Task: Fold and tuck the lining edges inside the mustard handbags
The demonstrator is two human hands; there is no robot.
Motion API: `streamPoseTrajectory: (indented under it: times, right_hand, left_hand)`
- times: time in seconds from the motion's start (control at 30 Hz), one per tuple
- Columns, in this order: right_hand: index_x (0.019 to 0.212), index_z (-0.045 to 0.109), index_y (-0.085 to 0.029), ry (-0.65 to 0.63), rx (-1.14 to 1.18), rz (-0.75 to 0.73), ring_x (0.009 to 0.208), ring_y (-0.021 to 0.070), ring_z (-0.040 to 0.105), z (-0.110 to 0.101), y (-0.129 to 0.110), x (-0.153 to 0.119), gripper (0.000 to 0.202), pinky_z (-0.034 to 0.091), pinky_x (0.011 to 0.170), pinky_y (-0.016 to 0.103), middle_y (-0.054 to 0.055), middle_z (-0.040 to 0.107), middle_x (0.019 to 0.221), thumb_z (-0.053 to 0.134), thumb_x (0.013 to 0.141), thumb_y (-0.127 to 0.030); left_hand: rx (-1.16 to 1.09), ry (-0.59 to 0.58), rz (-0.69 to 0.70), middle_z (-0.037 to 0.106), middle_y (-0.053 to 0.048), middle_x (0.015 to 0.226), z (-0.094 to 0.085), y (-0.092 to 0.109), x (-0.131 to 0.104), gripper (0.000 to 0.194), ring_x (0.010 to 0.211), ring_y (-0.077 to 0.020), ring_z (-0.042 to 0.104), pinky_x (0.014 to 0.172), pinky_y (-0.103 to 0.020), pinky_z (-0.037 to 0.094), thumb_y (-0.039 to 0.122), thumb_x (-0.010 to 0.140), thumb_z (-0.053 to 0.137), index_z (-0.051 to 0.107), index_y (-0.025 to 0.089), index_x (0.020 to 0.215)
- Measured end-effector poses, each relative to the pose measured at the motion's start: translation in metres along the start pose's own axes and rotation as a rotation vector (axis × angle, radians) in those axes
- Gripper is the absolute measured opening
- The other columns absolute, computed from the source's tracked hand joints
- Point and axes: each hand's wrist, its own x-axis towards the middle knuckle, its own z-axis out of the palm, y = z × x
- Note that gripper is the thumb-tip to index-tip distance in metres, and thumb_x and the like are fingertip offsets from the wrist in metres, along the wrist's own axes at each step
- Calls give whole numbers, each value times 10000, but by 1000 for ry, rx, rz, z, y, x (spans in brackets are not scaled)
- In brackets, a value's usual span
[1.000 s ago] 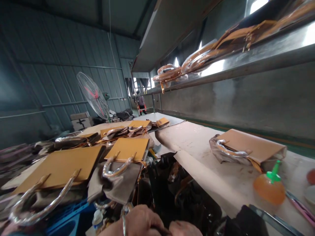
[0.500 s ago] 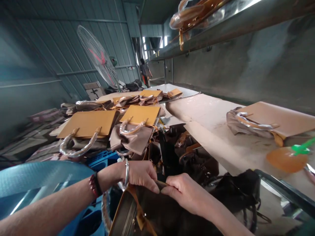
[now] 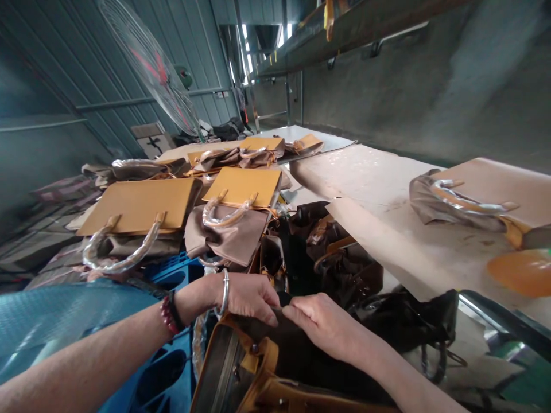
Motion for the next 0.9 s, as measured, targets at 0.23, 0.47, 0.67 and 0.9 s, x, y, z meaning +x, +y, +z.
streamPoseTrajectory:
  times: [0.23,0.47,0.67,0.9]
  right_hand:
    - [844,524,-199,117,0,119,752,119,536,-6,10,-21,207,378,666,219,-17,573,791,379,877,-344]
    - [709,501,-190,264,-428,16,791,152,484,-2,8,-40,105,389,691,273,8,485,832,597,747,-174]
    - [718,475,-197,279,-496,89,755,163,488,5,1,-40,173,383,653,290,-1,489,781,627,733,-279]
    - [722,456,-203,177,-440,44,692,129,519,16,-8,-49,131,357,616,247,-26,537,726,554,758,-124]
  left_hand:
    - [-131,66,-76,542,6,567,-3,-13,3,260,474,-91,458,469,-193,381,337,605,611,632,116,742]
    - [1,112,-50,447,29,506,1,-9,-2,288,442,-79,370,415,-184,304,400,664,553,601,116,676]
    - [43,182,-57,386,39,478,11,-4,-6,264,417,-74,323,388,-190,235,384,660,515,526,129,592]
    - [88,189,-9,421,31,502,15,-7,-8,234,442,-78,358,400,-183,268,349,667,513,561,124,626]
